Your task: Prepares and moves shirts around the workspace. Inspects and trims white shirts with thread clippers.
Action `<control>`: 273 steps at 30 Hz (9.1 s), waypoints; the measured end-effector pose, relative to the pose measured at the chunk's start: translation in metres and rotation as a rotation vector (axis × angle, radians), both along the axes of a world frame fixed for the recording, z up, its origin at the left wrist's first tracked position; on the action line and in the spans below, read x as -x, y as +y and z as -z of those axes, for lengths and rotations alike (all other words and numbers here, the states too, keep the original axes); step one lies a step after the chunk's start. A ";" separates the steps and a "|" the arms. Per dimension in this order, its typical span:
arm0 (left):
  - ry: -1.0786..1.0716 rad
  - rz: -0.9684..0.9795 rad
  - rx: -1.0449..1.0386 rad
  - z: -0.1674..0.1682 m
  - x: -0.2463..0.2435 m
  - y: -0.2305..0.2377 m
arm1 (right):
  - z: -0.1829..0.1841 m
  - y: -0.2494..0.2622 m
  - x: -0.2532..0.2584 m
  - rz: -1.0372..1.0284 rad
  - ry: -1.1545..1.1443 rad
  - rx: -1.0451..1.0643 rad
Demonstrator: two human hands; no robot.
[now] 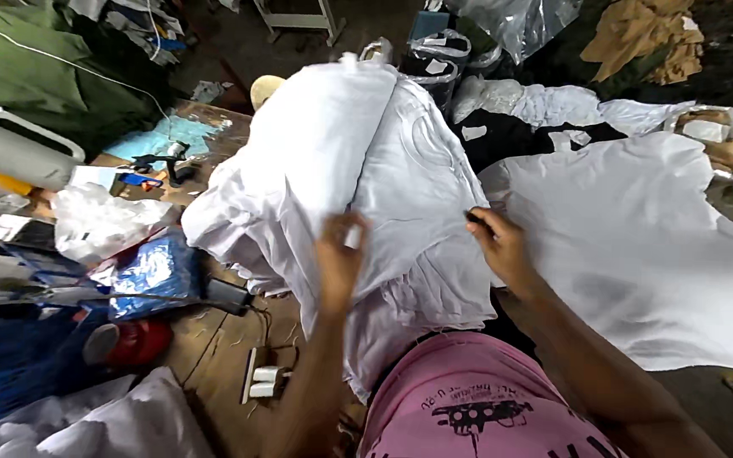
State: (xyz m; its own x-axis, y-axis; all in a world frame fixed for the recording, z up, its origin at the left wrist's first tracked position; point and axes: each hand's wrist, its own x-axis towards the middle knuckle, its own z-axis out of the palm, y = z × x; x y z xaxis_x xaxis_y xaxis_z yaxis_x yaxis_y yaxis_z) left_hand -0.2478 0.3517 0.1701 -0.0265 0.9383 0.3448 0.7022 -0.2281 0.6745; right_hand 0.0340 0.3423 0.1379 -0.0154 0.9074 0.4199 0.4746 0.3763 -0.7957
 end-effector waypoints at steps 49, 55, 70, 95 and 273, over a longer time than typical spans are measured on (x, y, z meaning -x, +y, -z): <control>-0.679 -0.613 -0.545 -0.035 0.116 0.012 | -0.002 -0.005 -0.020 0.092 -0.005 -0.063; 0.130 0.145 0.053 0.054 -0.042 -0.021 | 0.026 0.008 0.001 0.051 -0.069 0.123; -0.010 0.220 -0.160 0.105 -0.100 -0.015 | 0.057 -0.010 -0.009 -0.121 -0.386 0.287; -0.057 -0.542 -0.025 -0.059 0.080 0.114 | -0.042 -0.021 -0.029 -0.070 0.007 -0.189; 0.024 0.113 0.046 0.079 -0.076 -0.058 | 0.037 -0.005 0.039 -0.330 -0.483 0.328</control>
